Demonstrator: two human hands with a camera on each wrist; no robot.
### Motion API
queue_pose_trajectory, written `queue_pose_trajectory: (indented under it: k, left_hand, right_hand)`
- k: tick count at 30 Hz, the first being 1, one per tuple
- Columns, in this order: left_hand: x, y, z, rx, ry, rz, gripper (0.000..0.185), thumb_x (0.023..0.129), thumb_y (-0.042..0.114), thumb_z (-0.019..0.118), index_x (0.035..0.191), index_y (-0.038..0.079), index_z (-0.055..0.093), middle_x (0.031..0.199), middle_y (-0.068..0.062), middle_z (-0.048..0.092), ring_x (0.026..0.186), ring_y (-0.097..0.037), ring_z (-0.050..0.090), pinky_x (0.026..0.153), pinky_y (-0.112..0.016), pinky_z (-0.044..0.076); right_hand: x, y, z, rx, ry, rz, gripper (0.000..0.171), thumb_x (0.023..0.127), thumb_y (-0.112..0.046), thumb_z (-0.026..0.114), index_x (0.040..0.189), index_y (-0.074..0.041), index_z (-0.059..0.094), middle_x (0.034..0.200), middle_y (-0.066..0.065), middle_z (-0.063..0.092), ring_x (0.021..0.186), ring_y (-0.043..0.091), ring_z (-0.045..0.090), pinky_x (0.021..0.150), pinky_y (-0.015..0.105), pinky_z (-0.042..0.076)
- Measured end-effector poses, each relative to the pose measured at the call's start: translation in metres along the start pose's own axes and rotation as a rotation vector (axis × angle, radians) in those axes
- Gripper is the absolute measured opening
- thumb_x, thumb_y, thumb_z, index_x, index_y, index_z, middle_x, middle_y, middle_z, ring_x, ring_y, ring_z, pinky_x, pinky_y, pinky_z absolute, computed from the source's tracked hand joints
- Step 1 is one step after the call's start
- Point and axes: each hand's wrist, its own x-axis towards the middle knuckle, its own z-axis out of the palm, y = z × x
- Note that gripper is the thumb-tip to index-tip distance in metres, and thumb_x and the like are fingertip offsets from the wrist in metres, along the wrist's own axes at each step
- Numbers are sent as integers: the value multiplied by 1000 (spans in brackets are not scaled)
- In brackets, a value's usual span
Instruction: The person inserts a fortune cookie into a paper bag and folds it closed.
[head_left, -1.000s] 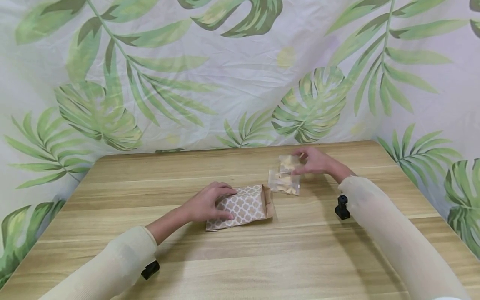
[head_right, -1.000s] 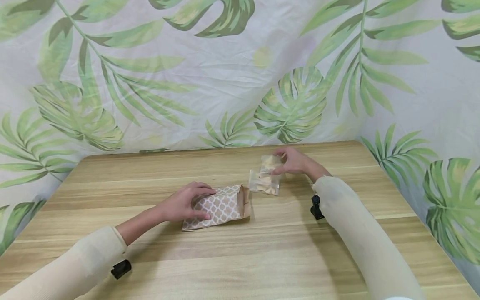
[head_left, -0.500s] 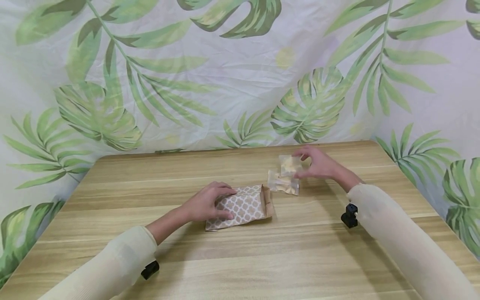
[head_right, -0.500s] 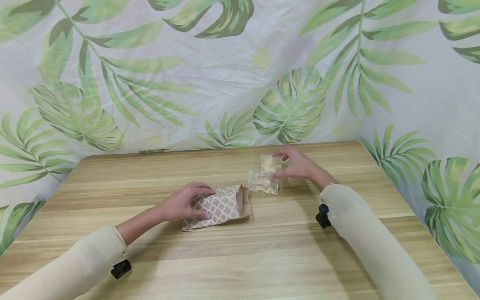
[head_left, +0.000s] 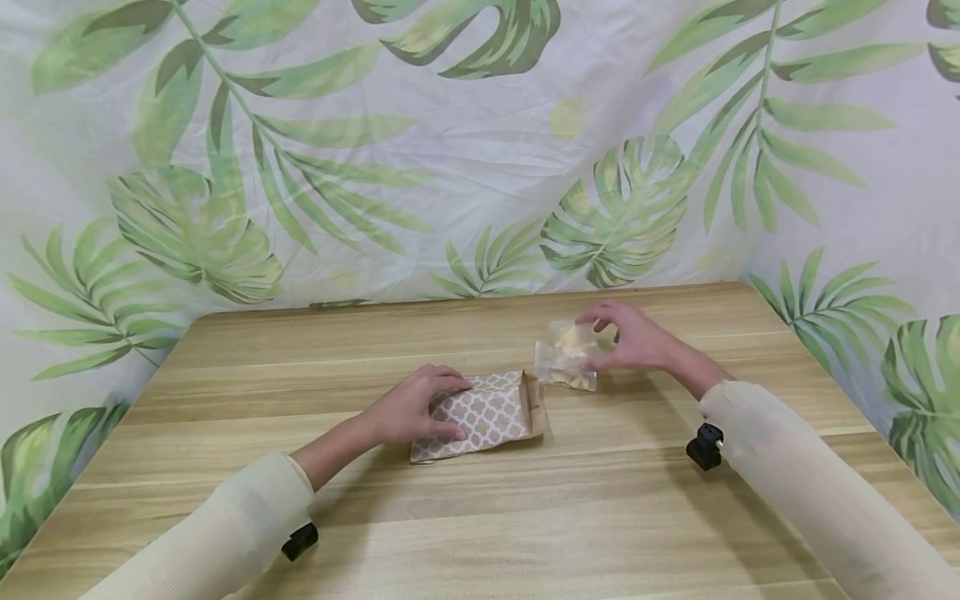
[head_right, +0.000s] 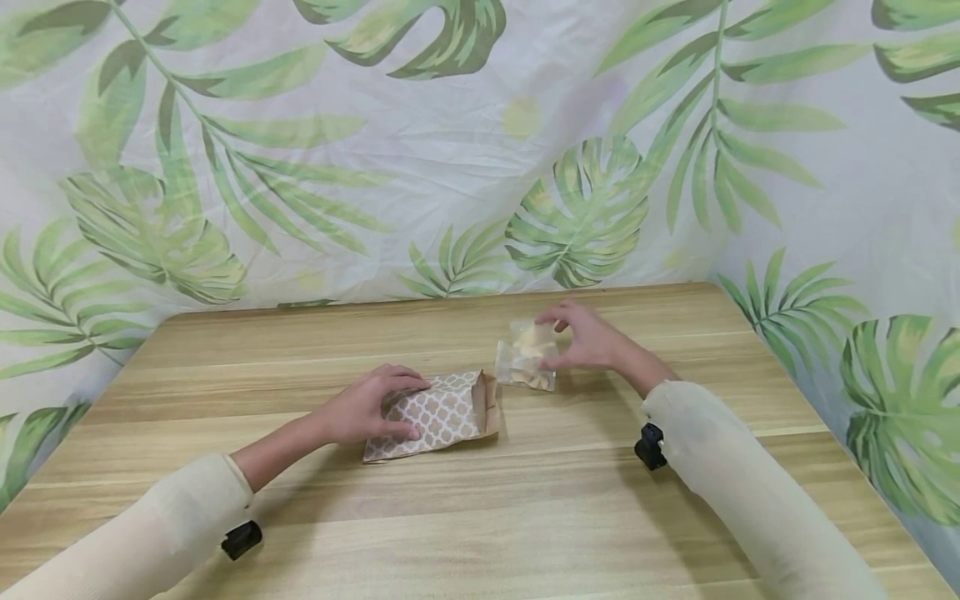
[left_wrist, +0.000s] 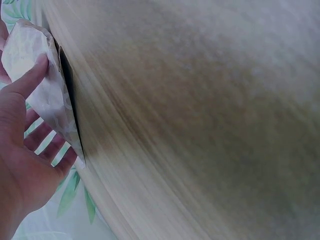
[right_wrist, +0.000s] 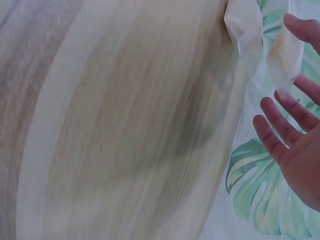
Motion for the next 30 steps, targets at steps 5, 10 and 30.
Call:
queue_pose_trajectory:
  k: [5,10,30]
  left_hand:
    - [0,0,0,4,-4,-2,71,82,34,89,139,1,63,142,-20,58,133,-40,52,111,-58,42]
    - [1,-1,1,22,-14,2,71,83,35,88,140,0,63,141,-20,59,132,-40,52,110,-57,43]
    - [1,0,0,16,-6,7,70,81,33,90,137,-1,64,139,-19,61,132,-39,53,111,-56,43]
  right_hand:
    - [-2,-5,2,20,-10,-6,68,76,-25,91,131,4,64,133,26,59,111,40,62,83,55,56]
    - [-4,-9,3,12,-11,-20,67,75,-25,91,130,4,65,131,25,60,109,39,63,82,55,56]
    - [-10,-14,11,37,-18,-61,67,73,-26,93,127,3,66,125,19,63,106,35,65,79,54,58]
